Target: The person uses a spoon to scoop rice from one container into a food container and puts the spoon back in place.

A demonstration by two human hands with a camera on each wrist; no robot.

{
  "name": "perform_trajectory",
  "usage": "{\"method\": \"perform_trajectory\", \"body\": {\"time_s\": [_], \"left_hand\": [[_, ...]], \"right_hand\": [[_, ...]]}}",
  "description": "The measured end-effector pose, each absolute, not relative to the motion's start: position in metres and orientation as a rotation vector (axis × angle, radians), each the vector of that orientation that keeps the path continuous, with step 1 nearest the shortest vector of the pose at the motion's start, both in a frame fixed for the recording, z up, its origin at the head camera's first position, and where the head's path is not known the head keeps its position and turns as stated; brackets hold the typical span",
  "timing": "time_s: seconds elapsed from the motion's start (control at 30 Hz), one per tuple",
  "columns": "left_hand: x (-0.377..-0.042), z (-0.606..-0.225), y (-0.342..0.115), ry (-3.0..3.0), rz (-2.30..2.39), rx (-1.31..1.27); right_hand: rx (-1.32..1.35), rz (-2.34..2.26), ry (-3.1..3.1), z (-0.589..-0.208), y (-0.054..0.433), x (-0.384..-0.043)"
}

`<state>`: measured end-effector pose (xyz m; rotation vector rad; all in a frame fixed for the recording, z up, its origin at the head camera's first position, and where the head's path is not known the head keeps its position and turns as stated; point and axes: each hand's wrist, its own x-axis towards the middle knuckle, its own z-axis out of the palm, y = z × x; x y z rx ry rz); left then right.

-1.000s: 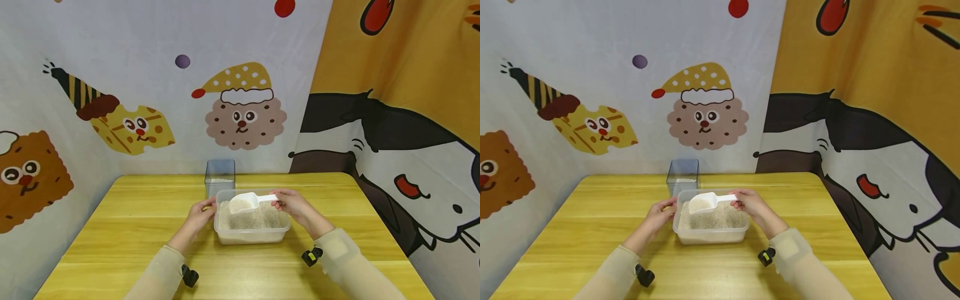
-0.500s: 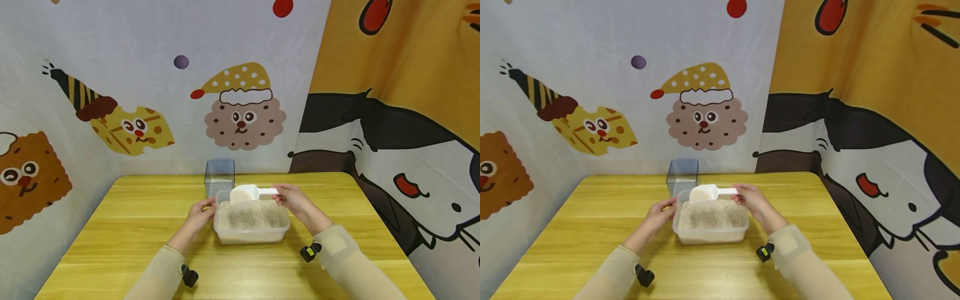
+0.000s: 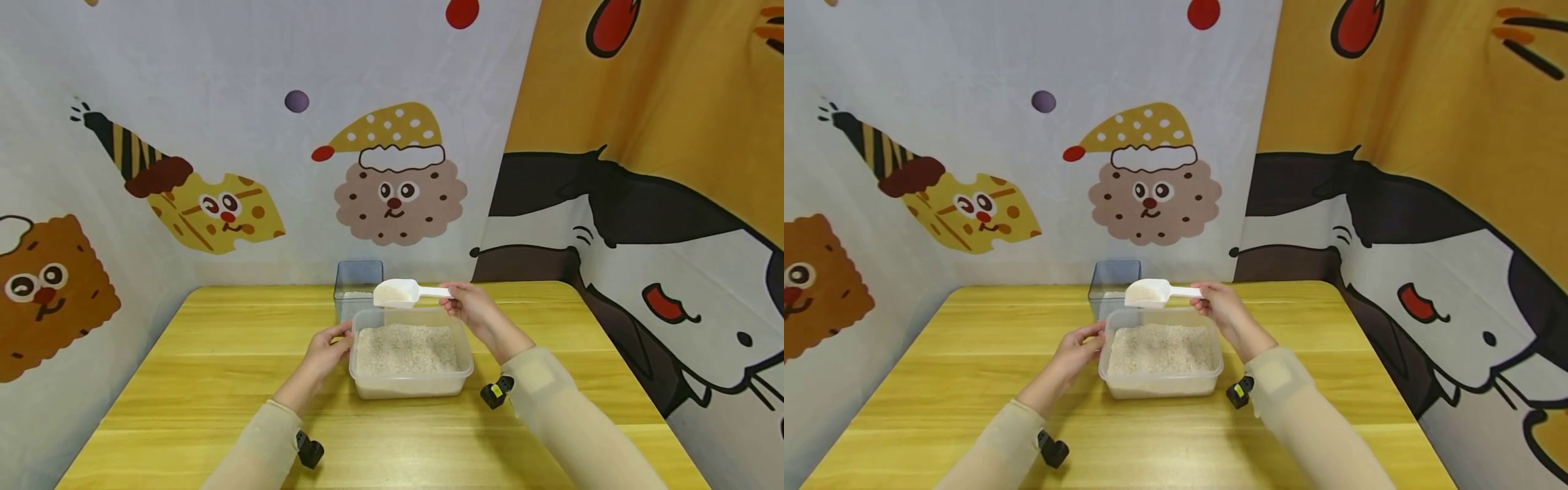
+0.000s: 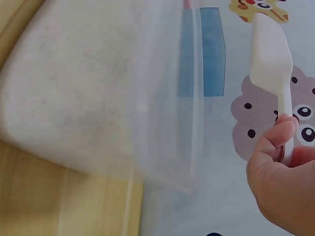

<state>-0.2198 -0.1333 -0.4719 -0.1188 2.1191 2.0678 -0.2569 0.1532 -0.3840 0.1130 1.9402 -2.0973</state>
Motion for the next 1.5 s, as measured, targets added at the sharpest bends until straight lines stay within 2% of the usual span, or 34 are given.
{"method": "perform_trajectory", "body": {"time_s": [0.3, 0.53, 0.83, 1.5], "left_hand": [[-0.221, -0.473, -0.133, 2.105, 2.080, -0.108], [-0.215, -0.471, -0.136, 2.074, 2.170, 0.049], [-0.221, -0.472, -0.133, 2.120, 2.066, -0.128], [-0.221, -0.472, -0.132, 2.122, 2.054, -0.134]], "right_hand": [[0.225, -2.087, 1.995, -0.377, 0.139, -0.275], [0.237, -2.100, 2.028, -0.375, 0.131, -0.282], [0.297, -2.024, 2.162, -0.371, 0.127, -0.290], [0.301, -1.955, 2.322, -0.369, 0.115, -0.298]]}}
